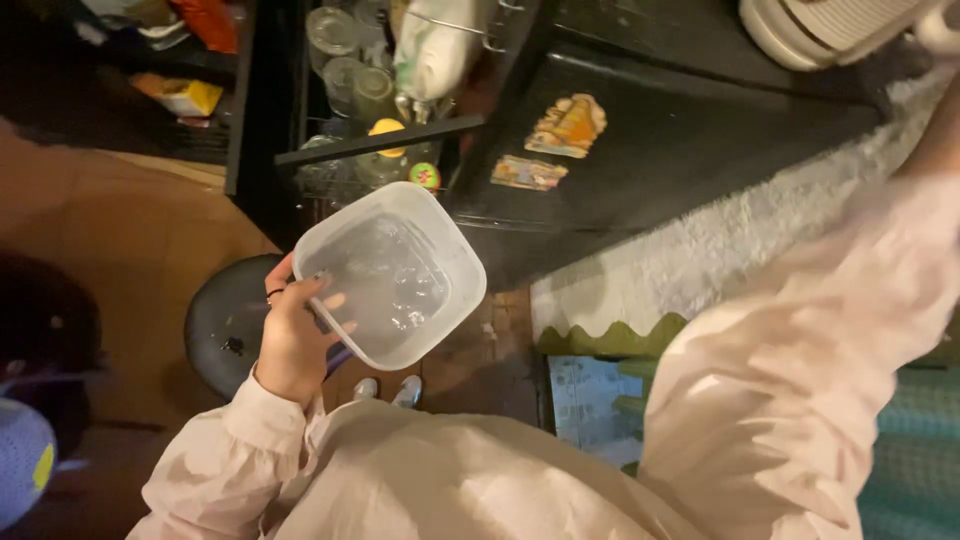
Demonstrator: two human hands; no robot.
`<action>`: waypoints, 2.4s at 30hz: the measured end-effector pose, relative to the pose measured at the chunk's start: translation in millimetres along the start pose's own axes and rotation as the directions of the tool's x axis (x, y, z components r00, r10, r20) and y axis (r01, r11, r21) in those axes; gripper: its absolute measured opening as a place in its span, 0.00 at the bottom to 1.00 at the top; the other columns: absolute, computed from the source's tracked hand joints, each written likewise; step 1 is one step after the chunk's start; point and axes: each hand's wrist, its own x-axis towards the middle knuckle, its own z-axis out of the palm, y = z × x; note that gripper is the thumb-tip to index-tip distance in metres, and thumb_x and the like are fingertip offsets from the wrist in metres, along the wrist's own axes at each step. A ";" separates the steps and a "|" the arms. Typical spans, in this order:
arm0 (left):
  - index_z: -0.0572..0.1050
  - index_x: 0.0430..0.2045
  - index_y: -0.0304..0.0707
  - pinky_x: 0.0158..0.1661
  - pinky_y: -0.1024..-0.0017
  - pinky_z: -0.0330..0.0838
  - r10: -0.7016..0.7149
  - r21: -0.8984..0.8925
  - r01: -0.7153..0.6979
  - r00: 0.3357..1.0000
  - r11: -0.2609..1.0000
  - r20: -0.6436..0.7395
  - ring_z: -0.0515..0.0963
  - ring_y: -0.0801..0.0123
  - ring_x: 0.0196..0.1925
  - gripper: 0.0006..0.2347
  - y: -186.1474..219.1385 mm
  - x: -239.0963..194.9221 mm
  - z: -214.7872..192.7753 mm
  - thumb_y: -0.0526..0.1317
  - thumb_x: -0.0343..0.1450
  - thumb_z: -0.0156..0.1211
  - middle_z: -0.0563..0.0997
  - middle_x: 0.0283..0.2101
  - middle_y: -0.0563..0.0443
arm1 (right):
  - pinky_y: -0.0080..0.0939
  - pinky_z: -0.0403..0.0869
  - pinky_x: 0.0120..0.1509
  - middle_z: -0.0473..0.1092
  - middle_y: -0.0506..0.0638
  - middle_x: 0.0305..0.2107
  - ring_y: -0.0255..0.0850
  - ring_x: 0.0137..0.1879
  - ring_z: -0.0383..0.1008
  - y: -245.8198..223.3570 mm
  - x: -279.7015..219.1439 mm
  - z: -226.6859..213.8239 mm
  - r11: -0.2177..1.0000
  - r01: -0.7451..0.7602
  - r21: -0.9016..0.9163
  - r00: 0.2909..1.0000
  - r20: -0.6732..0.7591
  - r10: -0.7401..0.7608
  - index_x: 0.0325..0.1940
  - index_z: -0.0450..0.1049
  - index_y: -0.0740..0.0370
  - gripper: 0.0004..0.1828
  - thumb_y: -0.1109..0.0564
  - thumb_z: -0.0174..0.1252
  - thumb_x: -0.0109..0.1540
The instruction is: Preparing a green jelly mixture by straining powder and mixing with hot water.
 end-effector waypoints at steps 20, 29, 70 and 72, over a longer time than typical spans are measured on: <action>0.59 0.64 0.54 0.57 0.58 0.63 0.325 -0.098 -0.340 0.935 0.935 -0.142 0.69 0.66 0.57 0.31 56.9 -23.1 -251.8 0.46 0.64 0.61 0.68 0.59 0.55 | 0.47 0.72 0.63 0.73 0.56 0.54 0.44 0.59 0.73 -484.7 -334.3 365.0 0.159 -0.965 0.209 0.245 0.935 0.256 0.65 0.66 0.67 0.30 0.40 0.38 0.73; 0.71 0.53 0.51 0.48 0.41 0.71 -0.065 -0.408 0.023 0.994 0.913 -0.090 0.74 0.54 0.49 0.24 111.4 -64.2 -431.5 0.56 0.64 0.55 0.72 0.49 0.48 | 0.42 0.76 0.56 0.76 0.56 0.44 0.42 0.49 0.78 -610.5 -387.0 456.7 0.180 -0.970 0.161 0.219 0.901 0.375 0.55 0.72 0.70 0.22 0.48 0.43 0.73; 0.59 0.59 0.60 0.53 0.39 0.70 0.287 -0.406 -0.380 0.919 0.831 -0.271 0.70 0.60 0.56 0.23 384.5 276.2 -404.6 0.43 0.67 0.52 0.67 0.59 0.52 | 0.35 0.73 0.53 0.77 0.50 0.41 0.36 0.48 0.77 -519.9 -252.2 863.0 0.402 -0.905 0.137 0.200 0.973 0.119 0.54 0.74 0.65 0.18 0.51 0.44 0.73; 0.58 0.60 0.61 0.53 0.41 0.68 0.213 -0.356 -0.310 0.934 0.882 -0.285 0.70 0.59 0.56 0.25 396.1 293.2 -398.5 0.45 0.67 0.53 0.65 0.61 0.52 | 0.36 0.73 0.54 0.77 0.51 0.41 0.37 0.48 0.77 -518.4 -252.0 871.2 0.371 -0.917 0.150 0.214 0.967 0.140 0.54 0.74 0.66 0.18 0.51 0.45 0.73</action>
